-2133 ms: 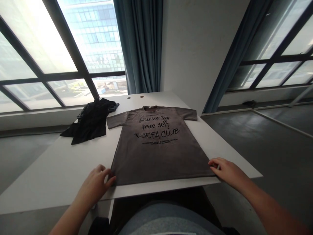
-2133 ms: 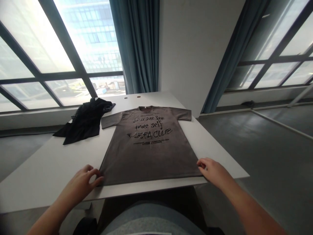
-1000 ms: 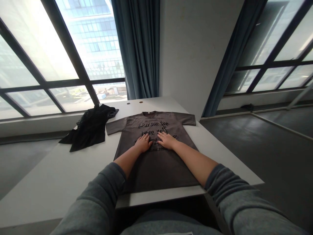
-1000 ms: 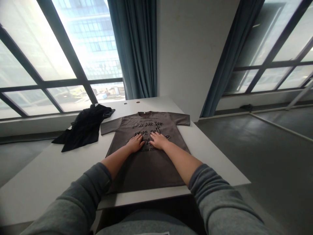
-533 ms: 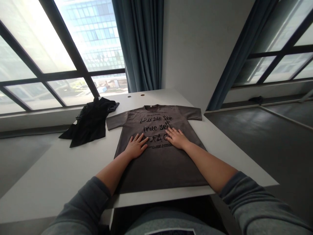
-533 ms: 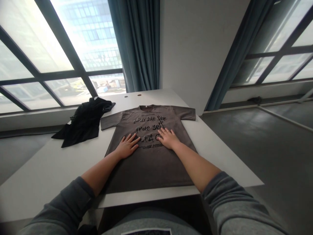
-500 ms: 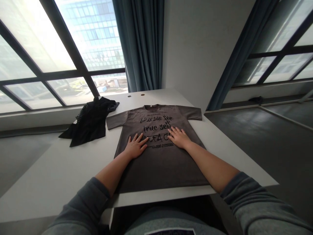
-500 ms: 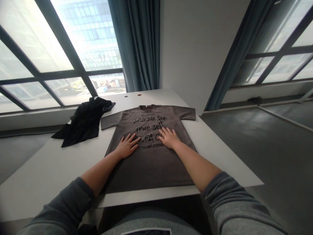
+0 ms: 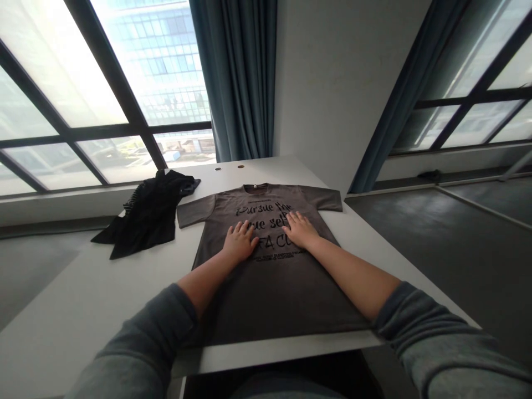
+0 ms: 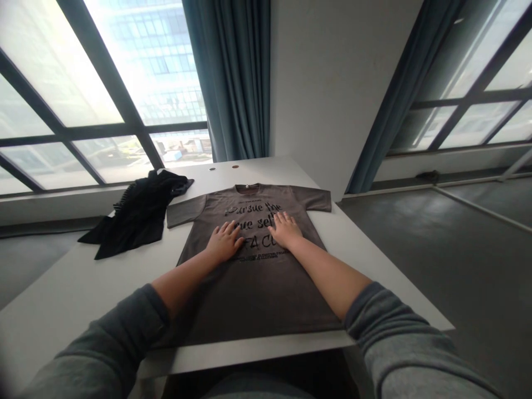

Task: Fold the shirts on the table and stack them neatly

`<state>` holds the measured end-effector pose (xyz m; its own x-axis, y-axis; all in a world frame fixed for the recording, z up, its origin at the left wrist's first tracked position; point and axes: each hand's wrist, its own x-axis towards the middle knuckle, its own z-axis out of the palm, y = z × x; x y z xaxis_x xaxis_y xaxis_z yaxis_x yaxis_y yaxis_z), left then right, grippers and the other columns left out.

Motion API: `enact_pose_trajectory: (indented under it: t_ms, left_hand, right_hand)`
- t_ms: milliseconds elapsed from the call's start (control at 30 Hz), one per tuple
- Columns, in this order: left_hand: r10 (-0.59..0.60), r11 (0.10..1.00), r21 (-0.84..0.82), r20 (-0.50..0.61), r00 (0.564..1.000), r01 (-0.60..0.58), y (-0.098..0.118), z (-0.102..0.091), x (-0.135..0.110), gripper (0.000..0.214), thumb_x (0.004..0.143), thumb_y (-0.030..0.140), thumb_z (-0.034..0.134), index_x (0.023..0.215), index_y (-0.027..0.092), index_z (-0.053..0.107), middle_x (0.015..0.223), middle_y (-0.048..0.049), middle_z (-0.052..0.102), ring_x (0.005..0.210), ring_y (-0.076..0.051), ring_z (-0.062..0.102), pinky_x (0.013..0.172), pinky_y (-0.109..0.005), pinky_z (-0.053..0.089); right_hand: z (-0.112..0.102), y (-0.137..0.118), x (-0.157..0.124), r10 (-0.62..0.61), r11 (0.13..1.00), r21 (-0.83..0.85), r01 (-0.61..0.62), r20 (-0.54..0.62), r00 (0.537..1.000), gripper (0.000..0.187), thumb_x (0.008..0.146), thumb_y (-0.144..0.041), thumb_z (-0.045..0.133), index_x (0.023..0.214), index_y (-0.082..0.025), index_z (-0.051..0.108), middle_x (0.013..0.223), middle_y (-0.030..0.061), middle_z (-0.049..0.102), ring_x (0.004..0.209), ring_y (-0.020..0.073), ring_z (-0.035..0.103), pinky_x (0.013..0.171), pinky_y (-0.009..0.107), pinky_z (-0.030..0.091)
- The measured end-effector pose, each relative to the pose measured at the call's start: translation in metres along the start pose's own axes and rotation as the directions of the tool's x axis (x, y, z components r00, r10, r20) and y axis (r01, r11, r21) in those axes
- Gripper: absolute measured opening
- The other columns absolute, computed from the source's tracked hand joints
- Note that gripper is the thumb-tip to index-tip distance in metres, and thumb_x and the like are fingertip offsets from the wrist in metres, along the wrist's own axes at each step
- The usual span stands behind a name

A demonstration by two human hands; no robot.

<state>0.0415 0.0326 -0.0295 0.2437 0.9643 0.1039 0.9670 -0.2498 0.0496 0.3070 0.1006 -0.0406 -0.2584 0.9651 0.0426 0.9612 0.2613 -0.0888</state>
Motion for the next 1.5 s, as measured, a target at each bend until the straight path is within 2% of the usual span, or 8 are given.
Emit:
enact_pose_trajectory:
  t_ms: [233, 433, 600, 733, 867, 1033, 1300, 1500]
  left_hand:
    - [0.013, 0.996, -0.087, 0.114, 0.993, -0.003, 0.017, 0.025, 0.075, 0.068, 0.105, 0.061, 0.028, 0.165, 0.030, 0.034, 0.174, -0.0057, 0.024, 0.161, -0.031, 0.020, 0.128, -0.059, 0.018]
    - [-0.127, 0.989, -0.057, 0.112, 0.985, 0.134, -0.051, 0.026, 0.058, 0.070, 0.103, 0.066, 0.027, 0.166, 0.034, 0.030, 0.176, -0.0030, 0.018, 0.162, -0.032, 0.015, 0.129, -0.060, 0.014]
    - [-0.277, 0.960, -0.010, 0.121, 0.953, 0.280, -0.086, 0.022, 0.044, 0.073, 0.104, 0.063, 0.022, 0.168, 0.027, 0.027, 0.176, -0.0065, 0.017, 0.162, -0.032, 0.014, 0.128, -0.058, 0.017]
    - [-0.307, 0.952, 0.026, 0.051, 0.950, 0.306, -0.080, 0.023, 0.050, 0.073, 0.103, 0.063, 0.026, 0.164, 0.024, 0.037, 0.175, -0.0107, 0.019, 0.160, -0.037, 0.021, 0.126, -0.059, 0.023]
    - [-0.205, 0.979, 0.020, 0.007, 0.979, 0.205, -0.069, 0.023, 0.088, 0.075, 0.103, 0.064, 0.026, 0.162, 0.021, 0.041, 0.175, -0.0126, 0.020, 0.161, -0.035, 0.020, 0.127, -0.053, 0.022]
    - [-0.240, 0.968, -0.036, 0.162, 0.957, 0.249, -0.085, 0.026, 0.139, 0.074, 0.100, 0.071, 0.025, 0.165, 0.037, 0.032, 0.176, -0.0040, 0.018, 0.161, -0.038, 0.015, 0.125, -0.066, 0.017]
    - [-0.439, 0.897, 0.014, 0.128, 0.889, 0.441, -0.173, 0.026, 0.144, 0.077, 0.099, 0.072, 0.018, 0.167, 0.037, 0.026, 0.177, -0.0027, 0.014, 0.162, -0.035, 0.014, 0.126, -0.066, 0.017]
    - [-0.474, 0.880, 0.108, 0.132, 0.870, 0.463, -0.165, 0.021, 0.162, 0.076, 0.101, 0.063, 0.020, 0.166, 0.026, 0.033, 0.175, -0.0077, 0.020, 0.160, -0.043, 0.014, 0.121, -0.077, 0.010]
  right_hand:
    - [0.014, -0.003, 0.044, -0.086, 0.996, 0.044, 0.083, 0.080, 0.993, 0.073, 0.107, -0.056, 0.025, 0.167, -0.016, 0.028, 0.174, 0.0119, 0.020, 0.161, 0.0294, 0.017, 0.130, 0.051, 0.014]
    - [0.020, 0.061, 0.042, 0.021, 0.999, 0.030, -0.024, 0.123, 0.992, 0.078, 0.105, -0.063, 0.016, 0.170, -0.021, 0.020, 0.176, 0.0058, 0.012, 0.163, 0.0292, 0.011, 0.130, 0.051, 0.011]
    - [0.018, 0.077, 0.045, 0.136, 0.990, 0.013, -0.139, 0.118, 0.984, 0.082, 0.103, -0.064, 0.018, 0.170, -0.015, 0.019, 0.176, 0.0085, 0.009, 0.162, 0.0322, 0.013, 0.131, 0.050, 0.012]
    - [0.014, 0.063, 0.055, 0.158, 0.987, -0.012, -0.158, 0.062, 0.985, 0.080, 0.104, -0.061, 0.023, 0.166, -0.011, 0.030, 0.174, 0.0135, 0.021, 0.160, 0.0365, 0.018, 0.129, 0.054, 0.016]
    - [0.004, 0.022, 0.089, -0.056, 0.998, 0.003, 0.057, -0.052, 0.997, 0.073, 0.105, -0.053, 0.024, 0.163, -0.010, 0.037, 0.171, 0.0129, 0.030, 0.160, 0.0331, 0.019, 0.130, 0.049, 0.017]
    - [0.006, -0.008, 0.138, -0.155, 0.988, 0.042, 0.151, 0.121, 0.980, 0.072, 0.106, -0.056, 0.025, 0.167, -0.019, 0.031, 0.175, 0.0079, 0.019, 0.161, 0.0316, 0.017, 0.129, 0.054, 0.016]
    - [0.019, 0.068, 0.159, 0.055, 0.997, 0.047, -0.062, 0.124, 0.991, 0.071, 0.106, -0.059, 0.019, 0.169, -0.026, 0.022, 0.176, 0.0060, 0.012, 0.162, 0.0314, 0.013, 0.129, 0.055, 0.011]
    - [0.018, 0.077, 0.175, 0.187, 0.981, 0.045, -0.191, 0.084, 0.979, 0.074, 0.106, -0.057, 0.018, 0.168, -0.019, 0.026, 0.175, 0.0102, 0.016, 0.161, 0.0343, 0.016, 0.128, 0.059, 0.009]
